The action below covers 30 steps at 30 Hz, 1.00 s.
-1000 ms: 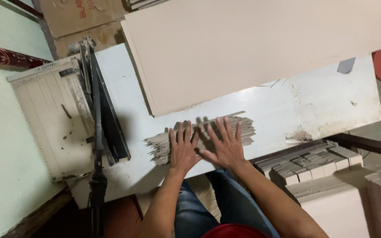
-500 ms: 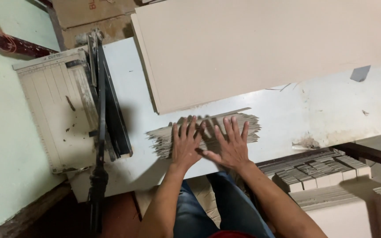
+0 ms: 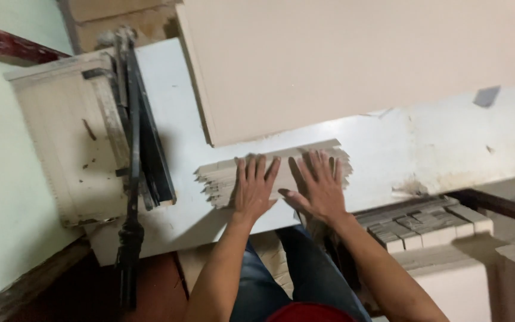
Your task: The person trims the edges of paper sheets using a paper cutter, then stacks and aligns the trimmed sheets by hand.
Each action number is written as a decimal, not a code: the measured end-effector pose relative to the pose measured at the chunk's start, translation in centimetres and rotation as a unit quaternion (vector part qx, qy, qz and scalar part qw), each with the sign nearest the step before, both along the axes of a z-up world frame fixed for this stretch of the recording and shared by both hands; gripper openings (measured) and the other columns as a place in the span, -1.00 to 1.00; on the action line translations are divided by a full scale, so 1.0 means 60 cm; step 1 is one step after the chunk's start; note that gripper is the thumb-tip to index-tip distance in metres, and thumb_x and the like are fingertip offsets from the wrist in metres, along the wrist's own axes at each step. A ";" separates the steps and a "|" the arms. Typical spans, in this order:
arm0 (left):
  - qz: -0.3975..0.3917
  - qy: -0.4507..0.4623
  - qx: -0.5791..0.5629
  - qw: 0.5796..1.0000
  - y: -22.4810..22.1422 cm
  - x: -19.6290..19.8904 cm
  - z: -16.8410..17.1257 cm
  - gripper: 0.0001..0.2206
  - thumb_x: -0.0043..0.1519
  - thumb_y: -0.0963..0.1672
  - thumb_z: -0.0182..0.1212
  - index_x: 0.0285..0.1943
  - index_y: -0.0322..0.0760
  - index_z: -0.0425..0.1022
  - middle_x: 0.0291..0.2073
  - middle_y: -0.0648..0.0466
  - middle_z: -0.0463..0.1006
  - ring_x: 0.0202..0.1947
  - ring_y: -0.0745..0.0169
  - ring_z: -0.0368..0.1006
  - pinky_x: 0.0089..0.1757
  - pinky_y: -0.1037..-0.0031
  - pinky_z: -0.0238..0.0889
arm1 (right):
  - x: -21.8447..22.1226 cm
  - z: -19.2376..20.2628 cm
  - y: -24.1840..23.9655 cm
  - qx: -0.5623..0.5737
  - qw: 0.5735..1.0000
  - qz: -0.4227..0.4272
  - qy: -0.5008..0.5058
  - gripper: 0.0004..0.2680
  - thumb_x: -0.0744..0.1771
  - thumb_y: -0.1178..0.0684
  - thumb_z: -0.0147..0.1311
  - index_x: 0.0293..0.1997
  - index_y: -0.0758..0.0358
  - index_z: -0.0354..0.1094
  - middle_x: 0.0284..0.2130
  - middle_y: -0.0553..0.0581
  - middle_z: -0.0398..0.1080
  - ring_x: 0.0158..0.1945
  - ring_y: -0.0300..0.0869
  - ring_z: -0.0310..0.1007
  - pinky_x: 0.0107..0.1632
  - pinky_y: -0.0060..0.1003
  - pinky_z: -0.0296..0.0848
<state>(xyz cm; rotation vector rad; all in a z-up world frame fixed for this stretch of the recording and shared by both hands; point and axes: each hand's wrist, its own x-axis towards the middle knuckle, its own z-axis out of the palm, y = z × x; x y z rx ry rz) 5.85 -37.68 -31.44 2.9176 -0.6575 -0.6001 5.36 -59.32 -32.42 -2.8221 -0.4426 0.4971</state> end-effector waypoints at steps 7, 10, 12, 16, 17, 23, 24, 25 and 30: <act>-0.011 0.051 0.023 0.998 -0.007 0.027 0.047 0.04 0.04 0.16 0.39 0.65 -0.04 -0.19 0.33 -0.24 0.20 0.32 -0.29 0.14 0.22 -0.26 -0.05 | -0.158 0.042 -0.064 0.148 0.961 -0.213 -0.094 -0.48 0.32 -0.13 0.18 0.42 0.23 0.13 0.19 0.31 0.21 0.35 0.22 0.22 0.36 0.17 0.21; 0.078 0.180 -0.086 0.977 -0.006 0.017 0.117 0.01 0.09 0.15 0.33 0.65 -0.15 -0.21 0.37 -0.29 0.14 0.38 -0.35 0.08 0.24 -0.28 -0.09 | -0.154 0.096 -0.042 0.283 0.851 -0.428 0.110 -0.47 0.38 -0.14 0.03 0.52 0.16 -0.07 0.21 0.33 0.28 0.21 0.14 0.42 0.23 0.09 0.41; 0.143 0.294 -0.198 0.924 -0.003 -0.013 0.152 0.04 0.05 0.16 0.35 0.66 -0.08 -0.21 0.45 -0.27 0.10 0.44 -0.38 0.05 0.29 -0.23 -0.08 | -0.142 0.109 -0.042 0.485 0.699 -0.450 0.272 -0.26 0.31 -0.16 0.06 0.58 0.16 -0.48 0.40 0.50 -0.02 0.43 0.35 0.11 0.33 0.25 0.23; 0.130 0.324 -0.295 0.889 -0.007 -0.029 0.244 0.03 0.08 0.11 0.34 0.67 0.00 -0.31 0.48 -0.24 0.05 0.49 -0.32 -0.03 0.34 -0.19 -0.17 | -0.129 0.066 -0.075 0.454 0.755 -0.355 0.314 -0.47 0.22 -0.31 0.28 0.16 0.27 0.36 -0.21 0.18 0.54 -0.44 -0.20 0.56 -0.55 -0.34 0.42; 0.114 0.287 -0.360 0.880 -0.008 -0.031 0.258 0.06 0.05 0.12 0.35 0.67 -0.09 -0.29 0.43 -0.30 0.10 0.44 -0.37 0.02 0.31 -0.17 -0.14 | -0.124 0.088 -0.081 0.459 0.757 -0.336 0.322 -0.37 0.17 -0.15 0.41 0.29 0.39 0.24 0.06 0.32 0.38 -0.03 0.02 0.37 -0.08 -0.08 0.32; 0.026 0.130 -0.478 0.868 0.000 -0.029 0.240 0.25 -0.16 0.28 0.33 0.64 -0.36 -0.19 0.38 -0.32 0.17 0.43 -0.37 0.03 0.34 -0.07 -0.21 | -0.072 0.182 -0.039 0.445 0.805 -0.251 0.301 -0.19 0.11 0.00 0.54 0.45 0.41 0.02 0.38 0.39 0.12 0.41 0.19 0.11 0.40 0.18 0.17; 0.018 0.098 -0.470 0.877 -0.002 -0.022 0.235 0.31 -0.26 0.17 0.53 0.63 -0.40 -0.19 0.36 -0.36 0.17 0.40 -0.46 0.03 0.34 -0.13 -0.23 | -0.056 0.194 -0.027 0.439 0.821 -0.225 0.289 -0.16 0.10 0.00 0.54 0.47 0.38 -0.02 0.40 0.37 0.07 0.42 0.16 0.08 0.40 0.19 0.15; 0.017 0.095 -0.472 0.876 0.001 -0.015 0.239 0.31 -0.26 0.17 0.53 0.63 -0.40 -0.19 0.36 -0.36 0.17 0.40 -0.46 0.03 0.34 -0.13 -0.23 | -0.046 0.207 -0.031 0.437 0.823 -0.224 0.286 -0.16 0.10 0.00 0.54 0.47 0.38 -0.02 0.40 0.37 0.07 0.42 0.16 0.08 0.40 0.19 0.15; 0.026 0.131 -0.455 0.880 0.011 -0.017 0.221 0.24 -0.22 0.07 0.49 0.63 -0.38 -0.24 0.42 -0.40 0.08 0.48 -0.46 -0.08 0.38 -0.12 -0.33 | -0.028 0.263 -0.033 0.398 0.874 -0.123 0.250 -0.07 0.08 0.00 0.56 0.53 0.23 -0.19 0.47 0.26 -0.11 0.47 0.07 -0.06 0.41 0.20 0.07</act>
